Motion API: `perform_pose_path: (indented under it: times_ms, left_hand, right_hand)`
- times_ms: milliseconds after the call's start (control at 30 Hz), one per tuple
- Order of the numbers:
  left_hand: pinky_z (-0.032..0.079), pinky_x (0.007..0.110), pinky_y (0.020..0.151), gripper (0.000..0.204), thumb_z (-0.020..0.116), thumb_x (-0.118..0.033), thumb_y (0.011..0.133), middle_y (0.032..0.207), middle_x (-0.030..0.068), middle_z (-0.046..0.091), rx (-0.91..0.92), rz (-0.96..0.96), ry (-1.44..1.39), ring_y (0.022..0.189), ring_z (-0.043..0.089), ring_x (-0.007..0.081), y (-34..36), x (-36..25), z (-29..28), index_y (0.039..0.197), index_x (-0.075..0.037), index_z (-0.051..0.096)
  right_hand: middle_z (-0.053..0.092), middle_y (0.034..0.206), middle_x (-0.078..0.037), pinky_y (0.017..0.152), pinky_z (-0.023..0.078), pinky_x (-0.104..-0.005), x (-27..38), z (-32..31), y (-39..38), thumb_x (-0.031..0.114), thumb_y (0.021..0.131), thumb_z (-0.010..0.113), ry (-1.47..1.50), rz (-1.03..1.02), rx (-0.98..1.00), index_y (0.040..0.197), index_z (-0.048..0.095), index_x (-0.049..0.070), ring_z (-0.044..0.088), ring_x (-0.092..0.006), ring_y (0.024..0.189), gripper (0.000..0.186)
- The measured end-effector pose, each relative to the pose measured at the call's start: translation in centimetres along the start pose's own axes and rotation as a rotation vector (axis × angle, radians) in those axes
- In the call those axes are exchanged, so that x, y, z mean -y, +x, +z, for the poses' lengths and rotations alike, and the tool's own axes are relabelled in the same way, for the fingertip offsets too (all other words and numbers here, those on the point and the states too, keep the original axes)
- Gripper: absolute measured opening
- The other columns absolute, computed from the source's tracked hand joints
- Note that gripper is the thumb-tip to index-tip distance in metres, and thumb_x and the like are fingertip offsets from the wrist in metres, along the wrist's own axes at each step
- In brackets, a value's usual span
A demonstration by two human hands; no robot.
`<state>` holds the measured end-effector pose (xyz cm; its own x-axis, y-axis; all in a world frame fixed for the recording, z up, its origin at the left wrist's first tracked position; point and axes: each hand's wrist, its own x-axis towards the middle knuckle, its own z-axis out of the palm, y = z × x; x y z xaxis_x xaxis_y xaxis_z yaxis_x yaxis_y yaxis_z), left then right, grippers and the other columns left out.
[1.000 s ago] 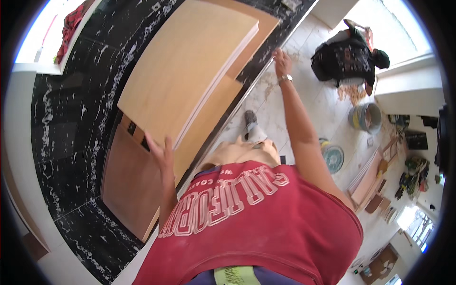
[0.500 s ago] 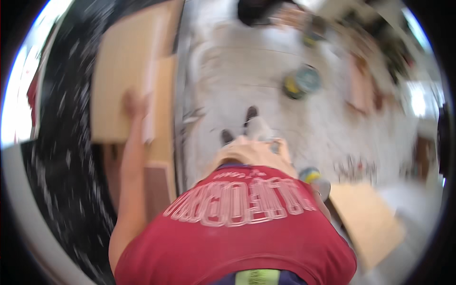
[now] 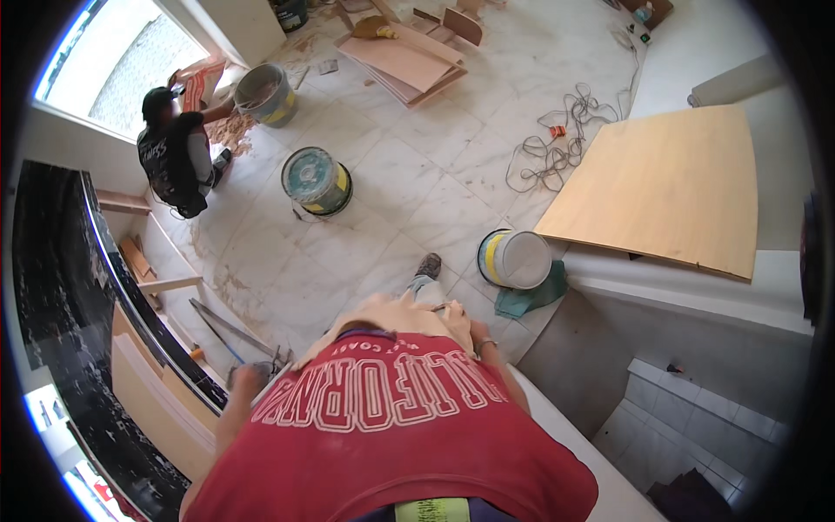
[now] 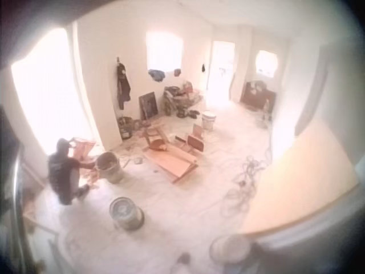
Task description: Cleaning and placing cabinet panels onto a frame during a kitchen renovation.
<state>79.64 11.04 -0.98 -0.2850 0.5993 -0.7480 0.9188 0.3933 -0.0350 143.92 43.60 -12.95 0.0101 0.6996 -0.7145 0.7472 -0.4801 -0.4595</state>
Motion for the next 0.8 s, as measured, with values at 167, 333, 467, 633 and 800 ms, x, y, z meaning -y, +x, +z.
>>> perform_pose_path:
  times_ms: [167, 333, 467, 633, 800]
  left_hand:
    - [0.046, 0.043, 0.094, 0.047, 0.06, -0.031, 0.089, 0.128, 0.0166, 0.059, -0.061, 0.235, -0.686, 0.115, 0.055, 0.0371, 17.7, -32.3, -21.1, 0.13, -0.009, 0.055]
    - [0.047, 0.038, 0.093, 0.044, 0.059, -0.028, 0.093, 0.116, 0.0142, 0.066, -0.069, 0.663, -1.152, 0.108, 0.061, 0.0242, 18.4, -47.0, -42.6, 0.13, -0.005, 0.055]
    - [0.047, 0.038, 0.092, 0.041, 0.061, -0.027, 0.091, 0.114, 0.0137, 0.067, -0.032, 0.501, -0.954, 0.108, 0.062, 0.0253, 27.1, -48.9, -47.6, 0.125, -0.005, 0.059]
    - [0.046, 0.041, 0.095, 0.044, 0.061, -0.03, 0.084, 0.118, 0.018, 0.064, -0.062, 0.475, -0.425, 0.108, 0.06, 0.0354, 42.6, -52.8, -50.2, 0.12, -0.005, 0.062]
    - [0.047, 0.04, 0.094, 0.042, 0.059, -0.03, 0.086, 0.115, 0.0183, 0.065, -0.016, 0.574, -0.573, 0.106, 0.061, 0.0352, 53.7, -62.0, -62.5, 0.119, -0.005, 0.063]
  right_hand:
    - [0.064, 0.072, -0.01, 0.045, 0.049, -0.0342, -0.8, -13.1, 5.3, 0.015, 0.084, 0.056, 0.392, 0.585, -0.016, 0.092, 0.063, 0.003, 0.059, -0.0194, 0.052, 0.016]
    - [0.063, 0.075, -0.01, 0.045, 0.049, -0.036, 5.9, -25.1, 14.7, 0.018, 0.088, 0.054, 0.576, 0.479, -0.051, 0.09, 0.059, 0.006, 0.058, -0.0198, 0.053, 0.013]
    - [0.064, 0.076, -0.011, 0.044, 0.048, -0.0332, 14.0, -30.3, 22.8, 0.018, 0.089, 0.054, 0.736, 0.368, -0.136, 0.091, 0.059, 0.007, 0.06, -0.0206, 0.055, 0.012]
    - [0.068, 0.077, -0.013, 0.053, 0.053, -0.0398, 15.8, -36.0, 30.0, 0.021, 0.087, 0.051, -0.256, -0.285, 0.016, 0.087, 0.066, 0.005, 0.064, -0.0253, 0.061, 0.022]
    - [0.069, 0.085, -0.015, 0.071, 0.054, -0.0425, 18.5, -42.3, 31.3, 0.024, 0.077, 0.061, -0.76, -0.169, 0.02, 0.089, 0.07, 0.01, 0.067, -0.0331, 0.084, 0.02]
